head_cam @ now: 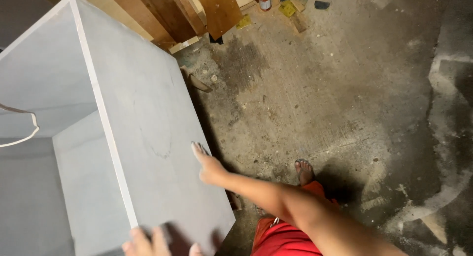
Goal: Sanding the edges and corners of a grey cabinet using a piece of sandpaper to smooth the finish.
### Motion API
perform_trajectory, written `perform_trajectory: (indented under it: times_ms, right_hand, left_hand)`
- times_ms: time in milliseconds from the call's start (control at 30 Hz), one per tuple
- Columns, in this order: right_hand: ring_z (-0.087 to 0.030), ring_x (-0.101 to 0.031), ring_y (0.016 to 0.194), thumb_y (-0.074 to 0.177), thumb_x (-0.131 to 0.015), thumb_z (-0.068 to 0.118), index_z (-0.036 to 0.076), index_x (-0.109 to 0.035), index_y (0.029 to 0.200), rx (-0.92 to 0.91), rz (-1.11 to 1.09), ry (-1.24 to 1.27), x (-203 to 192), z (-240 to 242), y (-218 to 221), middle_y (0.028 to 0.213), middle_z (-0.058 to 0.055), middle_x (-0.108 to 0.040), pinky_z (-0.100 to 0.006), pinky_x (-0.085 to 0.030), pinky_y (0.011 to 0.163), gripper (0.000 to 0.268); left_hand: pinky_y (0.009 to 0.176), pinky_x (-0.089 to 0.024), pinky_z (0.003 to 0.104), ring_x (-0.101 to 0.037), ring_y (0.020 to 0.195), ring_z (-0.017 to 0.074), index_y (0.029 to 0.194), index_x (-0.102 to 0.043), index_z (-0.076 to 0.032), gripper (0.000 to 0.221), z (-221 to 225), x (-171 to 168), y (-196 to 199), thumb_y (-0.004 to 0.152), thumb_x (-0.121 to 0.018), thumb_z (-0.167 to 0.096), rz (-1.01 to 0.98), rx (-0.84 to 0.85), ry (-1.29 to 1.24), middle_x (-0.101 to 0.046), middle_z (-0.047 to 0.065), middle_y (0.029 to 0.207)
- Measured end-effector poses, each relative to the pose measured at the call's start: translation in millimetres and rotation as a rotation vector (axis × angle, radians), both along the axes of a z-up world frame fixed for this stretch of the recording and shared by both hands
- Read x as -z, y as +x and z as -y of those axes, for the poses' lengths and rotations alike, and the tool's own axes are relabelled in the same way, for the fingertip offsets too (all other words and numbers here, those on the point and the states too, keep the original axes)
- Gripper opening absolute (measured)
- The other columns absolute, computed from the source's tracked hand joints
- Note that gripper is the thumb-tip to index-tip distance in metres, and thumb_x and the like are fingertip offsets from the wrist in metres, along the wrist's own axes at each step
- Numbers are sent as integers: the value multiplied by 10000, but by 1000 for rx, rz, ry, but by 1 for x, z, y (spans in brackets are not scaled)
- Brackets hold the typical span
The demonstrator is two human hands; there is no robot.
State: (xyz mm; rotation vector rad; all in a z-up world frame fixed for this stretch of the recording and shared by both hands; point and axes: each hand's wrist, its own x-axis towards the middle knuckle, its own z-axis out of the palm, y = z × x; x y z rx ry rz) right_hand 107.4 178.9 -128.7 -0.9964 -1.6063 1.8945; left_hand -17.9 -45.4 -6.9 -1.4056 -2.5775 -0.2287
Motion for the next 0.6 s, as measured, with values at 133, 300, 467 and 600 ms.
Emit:
perform_trajectory:
  times_ms: [133,300,467,600]
  right_hand:
    - [-250,-116,1689,717,-403,-202,89,-52,1756,-157,-74,68,20,63,35,1833,-201,-38,-287,-126,1339,1135]
    - [-137,-574,881,1005,-633,350,151,-642,974,-504,47,98,100,67,109,983,-31,-701,-379,-459,788,201]
    - [-274,-458,1575,782,-433,-111,56,-501,1626,-106,183,247,115,-17,197,1685,-139,-502,-382,-324,1309,864]
    - [-100,-630,1365,870,-521,118,51,-691,1460,458,31,37,16,-68,290,1498,-46,-703,-258,-420,1218,619]
  left_hand:
    - [1094,-404,613,-552,1474,454,1528,-613,-214,1144,-57,-56,98,563,-633,-827,-352,288,-247,-589,189,1640]
    - [1187,-300,727,-284,1640,455,1660,-440,-188,973,-105,-57,171,801,-730,-543,331,311,-215,-352,145,1785]
    - [1210,-330,662,-314,1620,395,1671,-406,-186,850,-165,-44,200,943,-635,-562,405,461,-398,-364,115,1766]
    - [1207,-449,397,-579,1497,263,1570,-578,-154,702,-228,-3,210,965,-656,-502,714,538,-452,-628,113,1590]
